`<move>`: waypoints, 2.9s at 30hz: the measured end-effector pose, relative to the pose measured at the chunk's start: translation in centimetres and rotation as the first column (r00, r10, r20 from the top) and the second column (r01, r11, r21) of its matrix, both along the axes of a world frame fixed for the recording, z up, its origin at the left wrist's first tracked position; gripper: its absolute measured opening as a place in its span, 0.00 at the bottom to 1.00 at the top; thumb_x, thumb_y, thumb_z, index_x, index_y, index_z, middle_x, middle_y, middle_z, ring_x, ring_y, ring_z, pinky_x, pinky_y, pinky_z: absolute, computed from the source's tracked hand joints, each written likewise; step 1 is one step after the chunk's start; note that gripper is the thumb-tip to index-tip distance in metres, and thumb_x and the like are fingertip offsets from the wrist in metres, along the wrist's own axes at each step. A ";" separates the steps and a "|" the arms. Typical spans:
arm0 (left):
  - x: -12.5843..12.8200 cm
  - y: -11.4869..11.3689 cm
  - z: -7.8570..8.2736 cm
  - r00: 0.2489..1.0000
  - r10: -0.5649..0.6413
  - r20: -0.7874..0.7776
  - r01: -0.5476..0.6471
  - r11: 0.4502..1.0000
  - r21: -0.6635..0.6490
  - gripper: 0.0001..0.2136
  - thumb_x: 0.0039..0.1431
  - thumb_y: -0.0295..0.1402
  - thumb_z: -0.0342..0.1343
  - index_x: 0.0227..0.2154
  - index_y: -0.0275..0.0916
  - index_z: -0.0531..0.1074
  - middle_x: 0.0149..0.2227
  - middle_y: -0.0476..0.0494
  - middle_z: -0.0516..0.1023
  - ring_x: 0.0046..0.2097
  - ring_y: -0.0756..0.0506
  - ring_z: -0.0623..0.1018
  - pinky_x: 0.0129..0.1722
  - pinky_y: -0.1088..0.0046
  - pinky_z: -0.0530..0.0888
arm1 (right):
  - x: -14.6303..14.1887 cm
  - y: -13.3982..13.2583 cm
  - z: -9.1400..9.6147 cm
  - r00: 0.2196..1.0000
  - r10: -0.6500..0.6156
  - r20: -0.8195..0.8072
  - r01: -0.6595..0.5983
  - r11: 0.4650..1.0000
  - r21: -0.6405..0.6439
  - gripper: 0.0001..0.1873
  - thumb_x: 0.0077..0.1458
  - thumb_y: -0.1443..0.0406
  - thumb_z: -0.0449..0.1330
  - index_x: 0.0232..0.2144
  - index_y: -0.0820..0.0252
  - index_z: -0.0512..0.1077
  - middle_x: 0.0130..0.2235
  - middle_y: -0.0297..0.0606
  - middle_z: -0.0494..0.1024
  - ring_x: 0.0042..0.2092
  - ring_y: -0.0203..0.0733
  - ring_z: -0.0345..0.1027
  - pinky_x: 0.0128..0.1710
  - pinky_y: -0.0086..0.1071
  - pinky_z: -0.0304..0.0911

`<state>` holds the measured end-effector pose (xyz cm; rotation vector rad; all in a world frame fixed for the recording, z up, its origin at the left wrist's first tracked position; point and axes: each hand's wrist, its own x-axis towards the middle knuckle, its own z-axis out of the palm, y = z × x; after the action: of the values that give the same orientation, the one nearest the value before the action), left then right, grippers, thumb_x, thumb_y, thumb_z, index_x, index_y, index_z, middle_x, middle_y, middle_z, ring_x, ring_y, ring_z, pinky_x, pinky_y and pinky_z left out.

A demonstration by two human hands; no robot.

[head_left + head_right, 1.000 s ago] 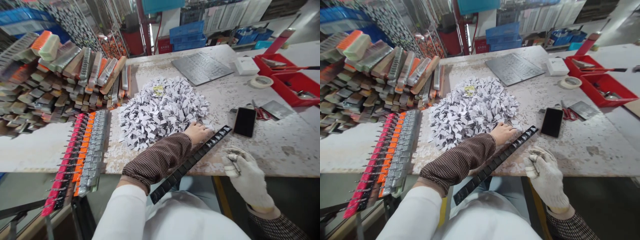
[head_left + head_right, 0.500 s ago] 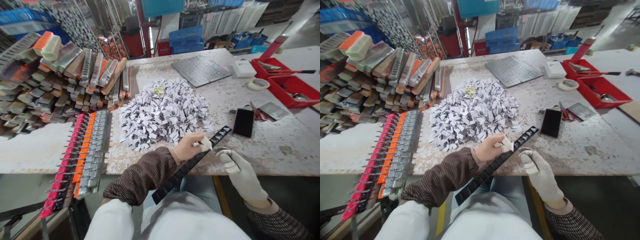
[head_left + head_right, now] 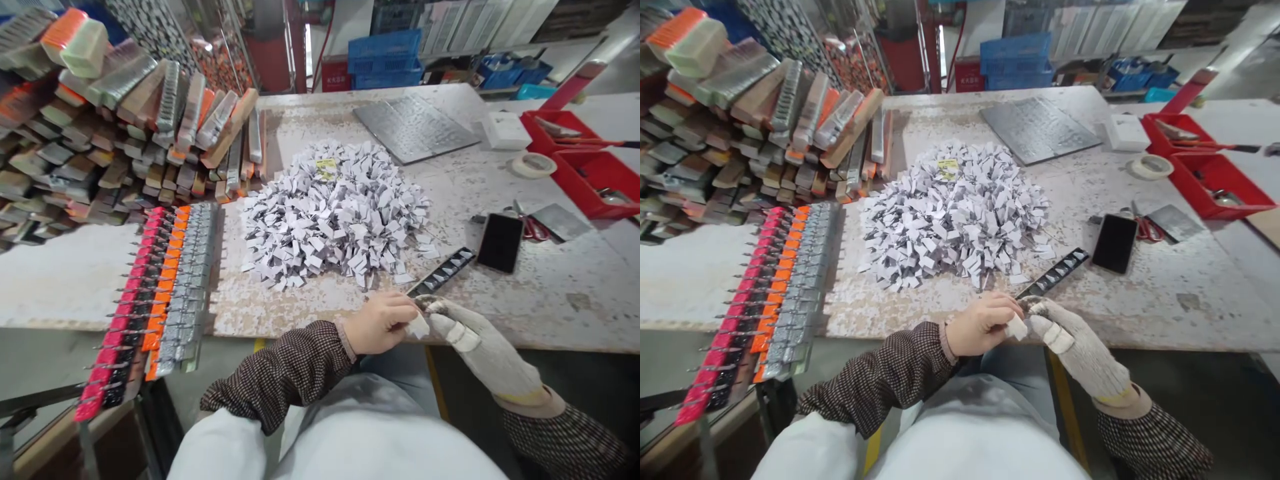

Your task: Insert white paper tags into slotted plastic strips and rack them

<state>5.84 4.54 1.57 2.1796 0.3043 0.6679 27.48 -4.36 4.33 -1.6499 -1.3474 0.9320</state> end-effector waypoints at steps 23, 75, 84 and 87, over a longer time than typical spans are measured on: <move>-2.3 -2.0 -4.3 0.939 0.162 -0.302 -0.181 0.983 -0.034 0.23 0.75 0.49 0.63 0.63 0.41 0.75 0.65 0.32 0.79 0.63 0.34 0.80 0.65 0.52 0.77 | 2.9 2.6 -2.4 0.359 -0.226 0.906 -0.358 0.863 0.357 0.09 0.70 0.61 0.66 0.36 0.59 0.76 0.57 0.53 0.84 0.66 0.64 0.75 0.65 0.55 0.71; -2.1 -2.1 -4.2 0.931 0.156 -0.329 -0.160 0.987 0.015 0.21 0.76 0.50 0.61 0.61 0.42 0.75 0.62 0.34 0.81 0.59 0.34 0.81 0.60 0.54 0.76 | 4.3 3.8 -1.0 0.178 0.040 0.983 -0.435 0.899 0.043 0.11 0.66 0.59 0.59 0.39 0.52 0.82 0.60 0.47 0.83 0.72 0.69 0.63 0.75 0.74 0.48; -2.0 -2.2 -4.2 0.930 0.159 -0.331 -0.167 0.986 0.005 0.22 0.74 0.48 0.64 0.61 0.40 0.75 0.64 0.35 0.80 0.59 0.34 0.81 0.61 0.53 0.77 | 3.5 4.1 -0.5 0.199 0.011 0.980 -0.478 0.874 0.087 0.11 0.68 0.65 0.57 0.38 0.55 0.80 0.53 0.48 0.85 0.70 0.63 0.67 0.77 0.68 0.49; -2.1 -2.2 -4.2 0.932 0.150 -0.329 -0.158 0.987 0.003 0.22 0.74 0.49 0.63 0.62 0.41 0.75 0.64 0.35 0.80 0.59 0.34 0.81 0.60 0.53 0.77 | 4.1 4.7 -0.7 0.215 0.077 0.974 -0.490 0.871 0.040 0.11 0.68 0.65 0.56 0.38 0.56 0.79 0.51 0.49 0.84 0.71 0.62 0.67 0.77 0.67 0.49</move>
<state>3.76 2.36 -2.58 2.2572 0.6606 0.3777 31.54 0.35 3.61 -1.6904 -2.5523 -0.3942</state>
